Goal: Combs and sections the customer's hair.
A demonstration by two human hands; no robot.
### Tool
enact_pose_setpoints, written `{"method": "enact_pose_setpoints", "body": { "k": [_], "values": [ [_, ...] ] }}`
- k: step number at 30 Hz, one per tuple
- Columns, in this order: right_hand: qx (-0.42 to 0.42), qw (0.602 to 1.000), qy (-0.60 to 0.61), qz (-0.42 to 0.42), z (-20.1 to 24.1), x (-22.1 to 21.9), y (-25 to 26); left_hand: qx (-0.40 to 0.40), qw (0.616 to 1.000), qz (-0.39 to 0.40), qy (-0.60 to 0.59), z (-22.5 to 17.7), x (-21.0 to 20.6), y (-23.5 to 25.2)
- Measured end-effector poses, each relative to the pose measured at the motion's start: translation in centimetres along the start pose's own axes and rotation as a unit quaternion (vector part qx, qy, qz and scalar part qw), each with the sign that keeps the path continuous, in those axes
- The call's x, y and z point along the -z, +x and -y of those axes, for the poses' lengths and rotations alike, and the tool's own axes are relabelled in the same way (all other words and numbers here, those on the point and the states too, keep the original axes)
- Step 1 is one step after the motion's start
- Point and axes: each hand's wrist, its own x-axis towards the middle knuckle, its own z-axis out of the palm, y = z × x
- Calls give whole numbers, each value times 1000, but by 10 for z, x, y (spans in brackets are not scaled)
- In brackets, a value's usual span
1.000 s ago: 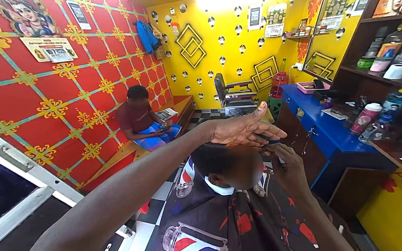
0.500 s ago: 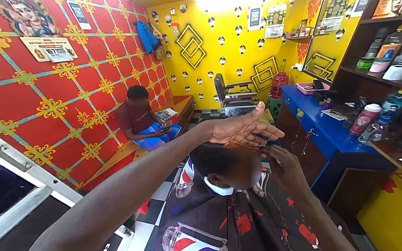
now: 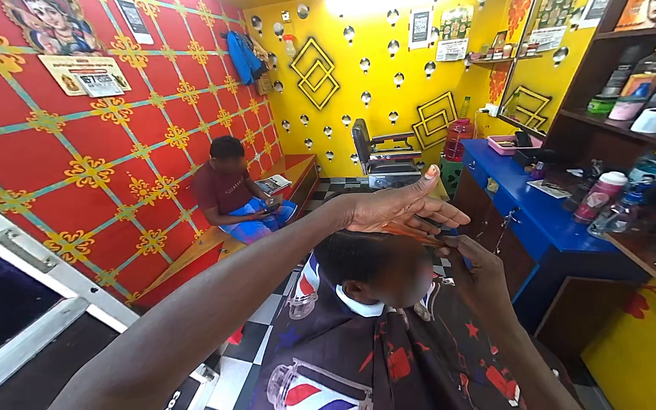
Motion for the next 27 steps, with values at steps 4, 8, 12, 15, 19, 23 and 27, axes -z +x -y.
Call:
{"method": "enact_pose_setpoints", "body": {
  "k": [4,8,12,15,19,23,27],
  "values": [
    [43,993,-75,81,3,2,-6,3,1000,4,-13,5,1,3],
    [121,977,-92,153,19,9,-3,-45,995,58,-63,42,25,21],
    [93,991,-99,9,44,11,8,22,996,6,-82,0,4,6],
    [97,984,-145,-28,54,10,16,32,992,24,-119,-1,6,8],
    [137,972,-190,-22,66,1,20,42,991,39,-117,-2,7,12],
    [158,964,-211,-23,75,-5,25,41,992,35,-112,-4,5,15],
    [163,961,-222,-20,75,-6,28,34,992,42,-111,-3,5,16]
  ]
}}
